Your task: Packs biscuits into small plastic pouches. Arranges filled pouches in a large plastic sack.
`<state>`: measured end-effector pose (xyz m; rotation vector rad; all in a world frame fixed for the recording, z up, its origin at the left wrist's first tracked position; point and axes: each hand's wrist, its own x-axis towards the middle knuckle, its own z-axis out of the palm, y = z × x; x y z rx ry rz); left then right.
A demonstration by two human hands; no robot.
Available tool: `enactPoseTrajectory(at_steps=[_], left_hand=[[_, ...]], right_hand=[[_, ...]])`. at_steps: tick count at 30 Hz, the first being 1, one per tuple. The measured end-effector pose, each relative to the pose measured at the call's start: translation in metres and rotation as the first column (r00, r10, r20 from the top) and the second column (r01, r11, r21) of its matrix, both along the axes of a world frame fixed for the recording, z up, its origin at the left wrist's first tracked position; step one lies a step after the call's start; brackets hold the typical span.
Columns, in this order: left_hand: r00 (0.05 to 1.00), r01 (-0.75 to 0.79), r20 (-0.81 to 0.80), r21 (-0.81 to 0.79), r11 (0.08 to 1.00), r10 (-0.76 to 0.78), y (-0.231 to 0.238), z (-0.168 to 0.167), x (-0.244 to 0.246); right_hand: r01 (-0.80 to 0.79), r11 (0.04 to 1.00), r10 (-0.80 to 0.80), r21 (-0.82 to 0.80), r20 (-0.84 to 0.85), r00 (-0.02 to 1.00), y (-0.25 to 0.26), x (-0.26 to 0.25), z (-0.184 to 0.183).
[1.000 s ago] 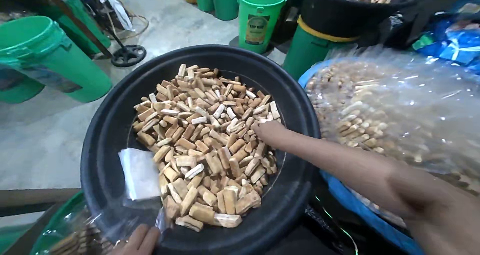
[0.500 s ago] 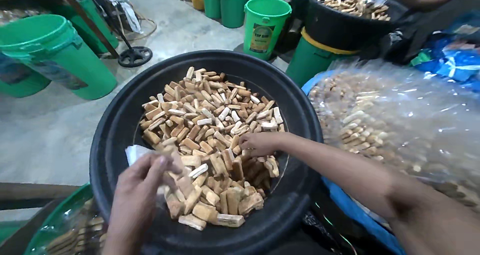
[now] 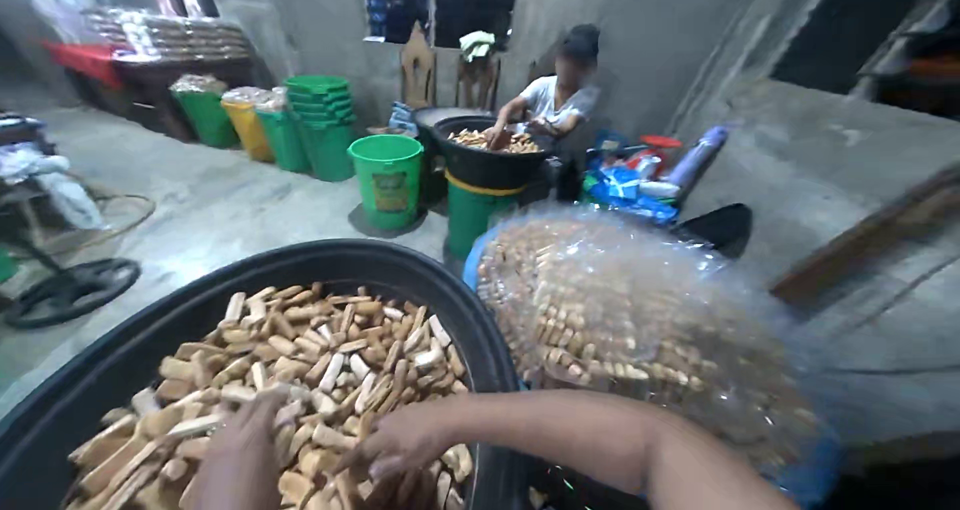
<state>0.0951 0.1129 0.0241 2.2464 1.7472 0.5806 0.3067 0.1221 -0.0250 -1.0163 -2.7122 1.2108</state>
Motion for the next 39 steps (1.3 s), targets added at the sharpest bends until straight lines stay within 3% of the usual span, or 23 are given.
enactPoseTrajectory(at_steps=[4, 6, 9, 12, 15, 18, 20, 25, 29, 33, 36, 39], left_hand=[[0.933, 0.086, -0.283, -0.421, 0.903, -0.221, 0.008, -0.023, 0.020], [0.902, 0.119, -0.306, -0.502, 0.857, -0.305, 0.011, -0.035, 0.027], [0.953, 0.150, -0.152, -0.511, 0.846, -0.261, 0.010, -0.038, 0.031], [0.989, 0.149, 0.051, -0.428, 0.891, -0.141, 0.008, -0.034, 0.031], [0.973, 0.172, 0.201, -0.288, 0.942, -0.116, 0.005, -0.038, 0.029], [0.975, 0.104, 0.215, -0.250, 0.963, -0.050, 0.000, -0.035, 0.033], [0.974, 0.078, 0.225, -0.208, 0.975, -0.030, 0.000, -0.033, 0.033], [0.954, 0.080, 0.300, -0.185, 0.979, -0.021, -0.002, -0.027, 0.030], [0.933, 0.073, 0.358, -0.093, 0.993, -0.035, -0.004, -0.029, 0.033], [0.933, 0.047, 0.360, -0.059, 0.997, -0.022, -0.004, -0.027, 0.029], [0.936, 0.073, 0.338, 0.080, 0.994, -0.095, -0.016, -0.018, 0.039], [0.908, 0.171, 0.320, 0.306, 0.937, -0.270, -0.024, -0.009, 0.040]], right_hand=[[0.093, 0.996, -0.090, 0.007, 0.316, 0.944, -0.007, -0.004, -0.001], [0.226, 0.974, -0.216, -0.019, 0.228, 0.949, -0.004, -0.003, -0.001], [0.335, 0.939, -0.339, -0.078, -0.042, 0.940, 0.002, -0.001, 0.017], [0.358, 0.932, -0.361, -0.052, -0.172, 0.917, 0.003, -0.004, 0.023], [0.355, 0.921, -0.346, 0.161, -0.079, 0.935, 0.004, -0.010, 0.028], [0.250, 0.909, -0.279, 0.334, 0.041, 0.959, -0.001, -0.022, 0.033], [0.213, 0.933, -0.244, 0.290, 0.074, 0.967, -0.004, -0.028, 0.041], [0.315, 0.909, -0.303, 0.274, -0.085, 0.949, -0.003, -0.025, 0.054], [0.249, 0.926, -0.242, 0.285, -0.058, 0.968, -0.002, -0.028, 0.053], [0.351, 0.920, -0.314, 0.174, -0.208, 0.926, 0.007, -0.028, 0.054], [0.354, 0.928, -0.335, 0.119, -0.157, 0.929, 0.014, -0.032, 0.054], [0.363, 0.914, -0.355, 0.179, -0.075, 0.932, 0.015, -0.030, 0.070]])
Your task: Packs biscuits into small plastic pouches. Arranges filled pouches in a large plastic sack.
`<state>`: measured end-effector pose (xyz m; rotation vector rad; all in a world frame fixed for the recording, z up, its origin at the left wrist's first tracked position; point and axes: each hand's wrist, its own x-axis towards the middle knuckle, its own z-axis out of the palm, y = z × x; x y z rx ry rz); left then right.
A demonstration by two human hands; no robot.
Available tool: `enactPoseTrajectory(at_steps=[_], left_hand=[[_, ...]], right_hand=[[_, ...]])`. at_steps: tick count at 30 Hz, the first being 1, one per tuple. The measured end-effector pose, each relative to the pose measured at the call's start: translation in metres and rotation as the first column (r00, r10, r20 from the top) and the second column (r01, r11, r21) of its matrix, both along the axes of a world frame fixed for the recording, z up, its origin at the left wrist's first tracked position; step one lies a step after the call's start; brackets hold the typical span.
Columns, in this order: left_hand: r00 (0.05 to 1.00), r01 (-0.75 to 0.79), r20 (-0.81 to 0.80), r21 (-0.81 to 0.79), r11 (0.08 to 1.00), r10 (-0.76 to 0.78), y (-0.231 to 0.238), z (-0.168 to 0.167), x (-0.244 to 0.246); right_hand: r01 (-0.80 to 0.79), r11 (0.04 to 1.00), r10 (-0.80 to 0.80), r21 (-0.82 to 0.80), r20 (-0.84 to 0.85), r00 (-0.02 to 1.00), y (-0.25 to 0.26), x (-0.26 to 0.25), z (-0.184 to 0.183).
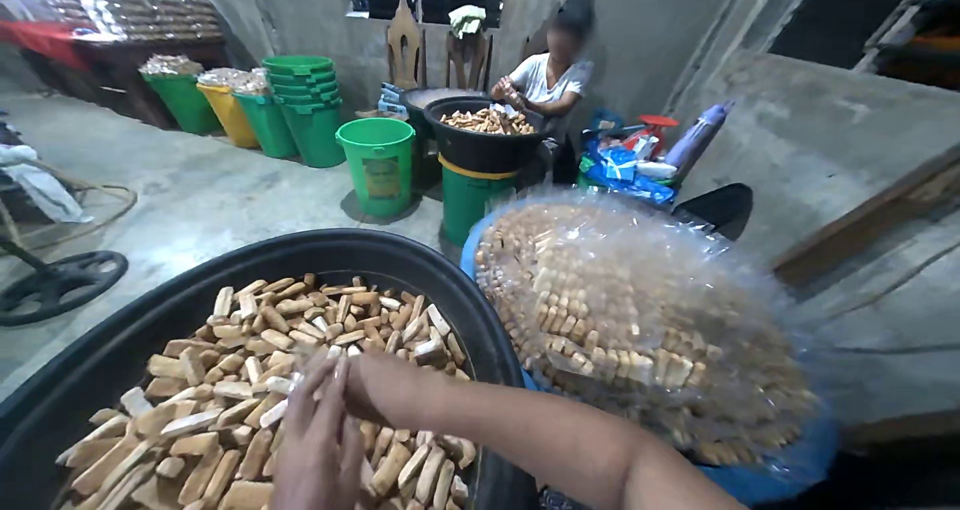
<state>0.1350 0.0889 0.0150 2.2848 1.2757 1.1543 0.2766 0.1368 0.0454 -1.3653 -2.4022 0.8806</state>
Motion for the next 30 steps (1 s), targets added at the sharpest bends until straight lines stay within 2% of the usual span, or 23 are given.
enactPoseTrajectory(at_steps=[1, 2, 3, 4, 6, 7, 8, 9, 11, 13, 14, 16, 18, 21, 23, 25, 26, 28, 30], left_hand=[[0.997, 0.002, 0.082, 0.078, 0.997, -0.008, 0.005, 0.002, -0.010], [0.977, -0.037, 0.211, 0.083, 0.996, 0.019, 0.009, 0.005, -0.022], [0.930, -0.083, 0.359, -0.004, 0.997, 0.079, 0.011, 0.011, -0.034], [0.859, -0.087, 0.487, -0.166, 0.982, 0.158, 0.013, 0.015, -0.044], [0.645, 0.071, 0.685, -0.494, 0.867, 0.338, 0.019, 0.015, -0.047], [0.558, 0.177, 0.719, -0.591, 0.787, 0.415, 0.023, 0.011, -0.042], [0.532, 0.249, 0.719, -0.637, 0.729, 0.447, 0.026, 0.005, -0.038], [0.520, 0.273, 0.719, -0.652, 0.708, 0.462, 0.027, -0.001, -0.034], [0.475, 0.186, 0.699, -0.674, 0.715, 0.535, 0.032, -0.014, -0.033], [0.396, -0.016, 0.656, -0.695, 0.719, 0.642, 0.041, -0.023, -0.042], [0.370, -0.105, 0.627, -0.705, 0.702, 0.685, 0.044, -0.028, -0.050], [0.316, -0.225, 0.586, -0.718, 0.659, 0.746, 0.050, -0.037, -0.065], [0.269, -0.223, 0.576, -0.742, 0.632, 0.772, 0.053, -0.043, -0.071], [0.168, -0.162, 0.575, -0.785, 0.598, 0.801, 0.055, -0.044, -0.069], [0.116, -0.110, 0.588, -0.794, 0.598, 0.801, 0.053, -0.044, -0.069], [0.060, -0.070, 0.585, -0.806, 0.588, 0.809, 0.053, -0.043, -0.068], [0.043, -0.044, 0.591, -0.804, 0.593, 0.806, 0.053, -0.042, -0.067], [0.055, 0.010, 0.612, -0.791, 0.612, 0.789, 0.053, -0.039, -0.060], [0.143, 0.052, 0.635, -0.771, 0.635, 0.759, 0.050, -0.032, -0.046]], right_hand=[[0.023, 0.999, -0.022, 0.033, -0.026, 0.999, -0.004, 0.006, 0.013], [0.030, 0.994, -0.019, 0.110, -0.099, 0.995, -0.006, 0.012, 0.021], [0.035, 0.981, 0.008, 0.190, -0.217, 0.976, -0.004, 0.017, 0.021], [0.037, 0.977, 0.034, 0.208, -0.330, 0.943, -0.001, 0.020, 0.018], [0.023, 0.964, 0.093, 0.264, -0.420, 0.903, 0.002, 0.019, 0.013], [-0.024, 0.957, 0.136, 0.291, -0.371, 0.919, 0.002, 0.016, 0.013], [-0.106, 0.954, 0.183, 0.280, -0.266, 0.946, 0.001, 0.012, 0.013], [-0.192, 0.962, 0.224, 0.195, -0.157, 0.962, -0.002, 0.008, 0.016], [-0.244, 0.969, 0.245, 0.024, -0.066, 0.967, -0.006, 0.001, 0.016], [-0.133, 0.988, 0.117, -0.084, -0.168, 0.979, 0.002, 0.000, -0.003], [-0.038, 0.988, 0.015, -0.149, -0.154, 0.988, 0.009, -0.001, -0.017], [0.119, 0.957, -0.097, -0.265, 0.093, 0.991, 0.028, -0.009, -0.046], [0.177, 0.936, -0.082, -0.304, 0.299, 0.951, 0.034, -0.020, -0.075], [0.170, 0.949, -0.059, -0.266, 0.379, 0.923, 0.029, -0.030, -0.093], [0.149, 0.956, -0.074, -0.253, 0.284, 0.956, 0.030, -0.020, -0.079], [0.152, 0.977, -0.145, -0.148, 0.058, 0.988, 0.029, 0.001, -0.060], [0.178, 0.984, -0.181, -0.030, -0.131, 0.975, 0.024, 0.012, -0.054], [0.282, 0.930, -0.141, 0.235, -0.480, 0.866, 0.010, 0.021, -0.045], [0.320, 0.823, 0.023, 0.470, -0.590, 0.807, 0.005, 0.016, -0.043]])
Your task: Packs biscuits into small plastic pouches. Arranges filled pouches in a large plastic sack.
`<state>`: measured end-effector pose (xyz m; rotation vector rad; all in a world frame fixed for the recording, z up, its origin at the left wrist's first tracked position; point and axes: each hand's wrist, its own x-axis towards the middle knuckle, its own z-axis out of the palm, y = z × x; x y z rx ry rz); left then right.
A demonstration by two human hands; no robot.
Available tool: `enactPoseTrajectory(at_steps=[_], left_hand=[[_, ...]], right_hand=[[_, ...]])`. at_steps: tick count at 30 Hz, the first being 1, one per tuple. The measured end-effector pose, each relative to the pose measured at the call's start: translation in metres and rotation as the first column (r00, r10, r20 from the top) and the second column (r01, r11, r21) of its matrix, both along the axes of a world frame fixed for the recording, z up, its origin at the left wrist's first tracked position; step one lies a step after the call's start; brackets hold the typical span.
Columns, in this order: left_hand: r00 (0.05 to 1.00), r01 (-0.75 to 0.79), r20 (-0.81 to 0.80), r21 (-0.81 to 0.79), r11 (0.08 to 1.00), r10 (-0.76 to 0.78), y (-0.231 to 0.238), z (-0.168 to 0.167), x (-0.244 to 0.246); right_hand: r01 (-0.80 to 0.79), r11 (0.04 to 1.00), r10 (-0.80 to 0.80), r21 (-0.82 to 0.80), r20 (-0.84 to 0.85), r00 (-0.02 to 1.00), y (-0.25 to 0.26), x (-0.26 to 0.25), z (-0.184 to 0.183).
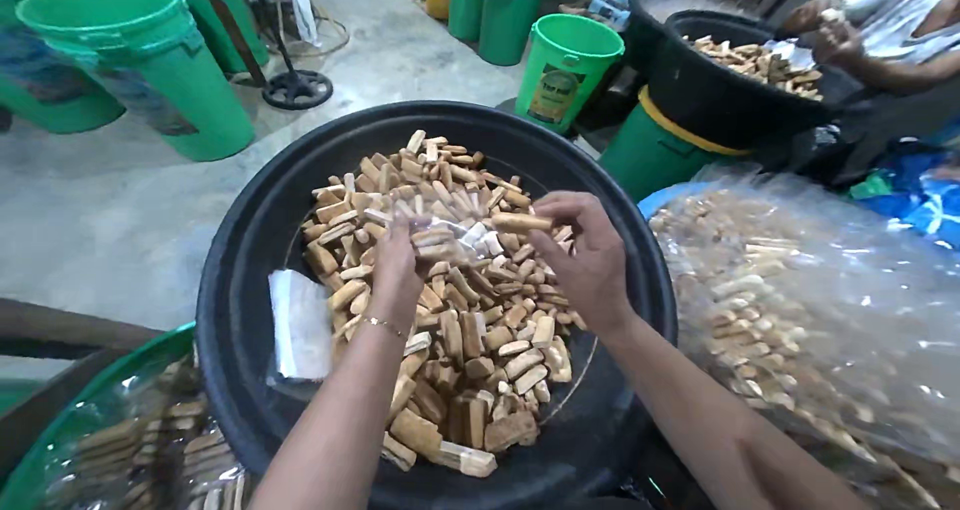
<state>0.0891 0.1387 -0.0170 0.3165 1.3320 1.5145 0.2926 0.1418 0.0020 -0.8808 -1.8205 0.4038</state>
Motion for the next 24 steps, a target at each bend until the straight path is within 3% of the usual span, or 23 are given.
enactPoseTrajectory(at_steps=[3, 7, 10, 12, 14, 15, 17, 19, 21, 23, 24], left_hand=[[0.989, 0.142, -0.029, 0.014, 0.990, -0.142, -0.009, 0.012, 0.016], [0.950, 0.294, 0.031, 0.236, 0.926, -0.310, -0.019, 0.026, 0.012], [0.968, 0.238, -0.009, 0.353, 0.905, -0.251, -0.016, 0.025, -0.014], [0.992, 0.117, 0.000, 0.364, 0.924, -0.125, -0.012, 0.024, -0.035], [0.998, 0.007, 0.062, 0.342, 0.940, -0.030, -0.006, 0.021, -0.046], [0.997, -0.019, 0.079, 0.322, 0.946, -0.006, -0.004, 0.019, -0.047], [0.995, -0.047, 0.097, 0.266, 0.963, 0.022, -0.001, 0.018, -0.044], [0.994, -0.037, 0.107, 0.231, 0.972, 0.013, -0.002, 0.018, -0.040], [0.992, -0.040, 0.126, 0.218, 0.975, 0.012, -0.002, 0.020, -0.039], [0.986, -0.064, 0.161, 0.220, 0.973, 0.029, -0.001, 0.021, -0.039], [0.984, -0.078, 0.175, 0.218, 0.973, 0.040, -0.002, 0.022, -0.038]], right_hand=[[-0.017, 0.973, -0.001, 0.229, 0.077, 0.997, 0.009, -0.020, -0.008], [-0.176, 0.969, 0.172, 0.176, 0.037, 0.984, 0.015, -0.037, -0.005], [-0.250, 0.968, 0.246, -0.033, -0.090, 0.965, 0.016, -0.039, -0.006], [-0.158, 0.926, 0.197, -0.342, 0.081, 0.977, 0.014, -0.044, -0.014], [0.002, 0.753, 0.386, -0.658, 0.444, 0.809, 0.016, -0.061, -0.016], [0.090, 0.703, 0.477, -0.705, 0.562, 0.676, 0.016, -0.071, -0.020], [0.216, 0.712, 0.531, -0.669, 0.713, 0.458, 0.012, -0.086, -0.029], [0.249, 0.735, 0.526, -0.631, 0.762, 0.378, 0.008, -0.089, -0.030], [0.241, 0.718, 0.495, -0.652, 0.723, 0.482, 0.010, -0.078, -0.014], [0.132, 0.788, 0.320, -0.601, 0.584, 0.746, 0.009, -0.051, 0.003], [0.058, 0.878, 0.177, -0.476, 0.434, 0.884, 0.006, -0.036, 0.005]])
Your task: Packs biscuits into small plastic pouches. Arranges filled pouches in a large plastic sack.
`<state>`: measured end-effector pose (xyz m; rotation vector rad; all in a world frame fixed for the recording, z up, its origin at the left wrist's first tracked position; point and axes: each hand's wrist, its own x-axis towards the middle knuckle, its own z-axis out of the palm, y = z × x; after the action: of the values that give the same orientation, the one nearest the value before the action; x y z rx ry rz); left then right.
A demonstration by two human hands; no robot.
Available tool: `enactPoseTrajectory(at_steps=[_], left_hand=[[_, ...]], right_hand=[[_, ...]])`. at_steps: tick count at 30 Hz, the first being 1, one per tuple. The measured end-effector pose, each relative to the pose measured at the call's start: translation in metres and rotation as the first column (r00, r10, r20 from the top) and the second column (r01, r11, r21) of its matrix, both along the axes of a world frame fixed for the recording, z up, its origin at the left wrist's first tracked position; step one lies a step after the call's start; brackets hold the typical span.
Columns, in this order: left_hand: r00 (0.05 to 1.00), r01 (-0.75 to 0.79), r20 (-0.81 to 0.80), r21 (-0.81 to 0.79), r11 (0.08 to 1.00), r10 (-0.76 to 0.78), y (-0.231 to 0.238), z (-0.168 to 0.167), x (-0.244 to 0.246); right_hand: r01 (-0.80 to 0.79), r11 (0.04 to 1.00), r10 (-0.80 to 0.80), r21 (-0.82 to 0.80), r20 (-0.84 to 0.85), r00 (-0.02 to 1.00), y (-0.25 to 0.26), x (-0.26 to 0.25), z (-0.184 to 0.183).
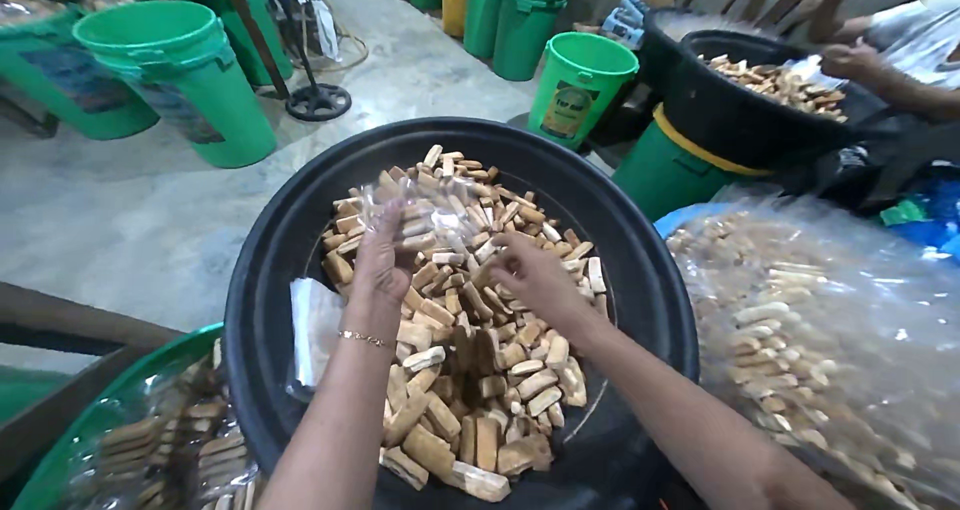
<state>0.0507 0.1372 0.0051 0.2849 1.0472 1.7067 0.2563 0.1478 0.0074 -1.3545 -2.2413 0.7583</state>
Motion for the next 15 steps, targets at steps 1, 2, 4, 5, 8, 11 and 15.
enactPoseTrajectory(at_steps=[1, 2, 4, 5, 8, 11, 15], left_hand=[[1.000, 0.000, 0.007, -0.005, 1.000, 0.000, 0.000, 0.003, 0.003], [1.000, 0.021, 0.005, -0.003, 1.000, -0.020, 0.000, 0.006, 0.007], [0.997, 0.081, -0.011, -0.004, 0.997, -0.081, -0.002, 0.012, 0.022], [0.990, 0.138, -0.031, 0.007, 0.990, -0.138, -0.005, 0.015, 0.029], [0.964, 0.264, -0.056, 0.079, 0.961, -0.260, -0.013, 0.017, 0.048], [0.953, 0.302, -0.053, 0.095, 0.948, -0.299, -0.019, 0.020, 0.058], [0.938, 0.333, -0.148, 0.120, 0.935, -0.315, -0.027, 0.015, 0.067]], right_hand=[[0.072, 0.984, -0.033, 0.164, -0.229, 0.973, -0.002, 0.011, 0.001], [0.142, 0.949, -0.016, 0.281, -0.408, 0.913, -0.003, 0.017, 0.003], [0.227, 0.869, 0.078, 0.439, -0.576, 0.814, -0.002, 0.019, 0.004], [0.256, 0.822, 0.114, 0.509, -0.587, 0.802, 0.000, 0.017, 0.003], [0.282, 0.702, 0.159, 0.654, -0.530, 0.833, 0.009, 0.010, -0.004], [0.223, 0.711, 0.191, 0.667, -0.488, 0.852, 0.011, 0.012, -0.005], [0.102, 0.842, 0.192, 0.530, -0.470, 0.862, -0.004, 0.014, 0.008]])
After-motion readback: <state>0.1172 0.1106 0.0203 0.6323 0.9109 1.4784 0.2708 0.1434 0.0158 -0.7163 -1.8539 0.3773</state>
